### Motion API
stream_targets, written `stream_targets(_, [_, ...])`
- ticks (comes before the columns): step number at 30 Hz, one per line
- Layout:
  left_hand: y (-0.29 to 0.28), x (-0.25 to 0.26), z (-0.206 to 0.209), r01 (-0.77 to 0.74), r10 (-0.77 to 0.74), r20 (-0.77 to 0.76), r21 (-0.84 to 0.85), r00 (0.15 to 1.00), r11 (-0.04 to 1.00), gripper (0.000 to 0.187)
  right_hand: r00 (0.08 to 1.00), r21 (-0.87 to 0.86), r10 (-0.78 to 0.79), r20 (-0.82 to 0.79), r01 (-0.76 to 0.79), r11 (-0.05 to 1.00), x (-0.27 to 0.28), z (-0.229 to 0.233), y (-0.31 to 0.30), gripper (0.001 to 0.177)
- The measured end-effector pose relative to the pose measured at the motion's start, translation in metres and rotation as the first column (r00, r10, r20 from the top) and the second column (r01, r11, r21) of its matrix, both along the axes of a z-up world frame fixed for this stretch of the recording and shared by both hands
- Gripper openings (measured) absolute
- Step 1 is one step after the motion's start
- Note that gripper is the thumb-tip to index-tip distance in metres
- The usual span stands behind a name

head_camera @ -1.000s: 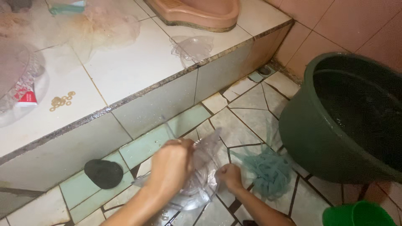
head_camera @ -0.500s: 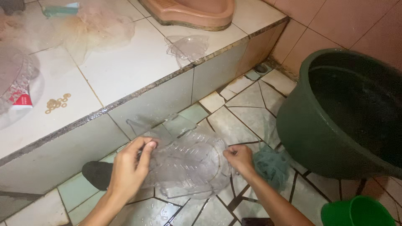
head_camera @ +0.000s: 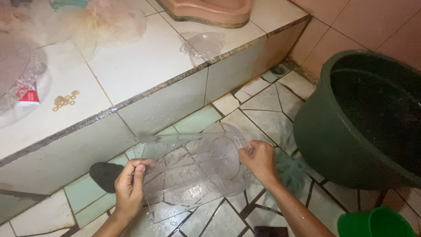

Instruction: The person sits on the floor and assembles a clear plastic container by snapping together a grid-like frame and a circular base. They use a nail clipper to trim excess plastic from the frame edges and repeatedly adjust the fit of the parts.

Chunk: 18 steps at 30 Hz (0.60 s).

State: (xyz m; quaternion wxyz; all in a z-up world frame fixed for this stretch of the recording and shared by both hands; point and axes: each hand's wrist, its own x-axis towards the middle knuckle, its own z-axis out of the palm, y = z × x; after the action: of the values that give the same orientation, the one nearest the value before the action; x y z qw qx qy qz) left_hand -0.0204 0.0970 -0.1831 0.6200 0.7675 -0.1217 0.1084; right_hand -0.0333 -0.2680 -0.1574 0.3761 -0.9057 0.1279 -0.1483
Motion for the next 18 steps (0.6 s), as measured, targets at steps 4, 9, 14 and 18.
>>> stream_targets(4, [0.015,-0.009,-0.028,-0.072,0.075,-0.049,0.069,0.996,0.995,0.027,0.999,-0.035,0.01,0.04,-0.009,0.999,-0.001,0.012,0.013,0.028])
stream_targets(9, [0.035,-0.032,-0.069,-0.105,0.134,-0.152,0.19,0.979,0.976,0.03,0.993,-0.115,0.069,0.095,-0.058,0.992,-0.004,0.024,0.03,0.03])
stream_targets(14, [0.056,-0.046,-0.1,-0.035,0.049,-0.068,0.191,0.997,0.981,0.028,0.998,-0.106,0.055,-0.017,-0.056,0.993,-0.013,0.032,0.05,0.03])
stream_targets(18, [0.068,-0.056,-0.121,0.008,0.066,-0.243,0.292,0.968,0.956,0.025,0.992,-0.117,0.115,0.046,-0.109,0.987,-0.018,0.033,0.062,0.031])
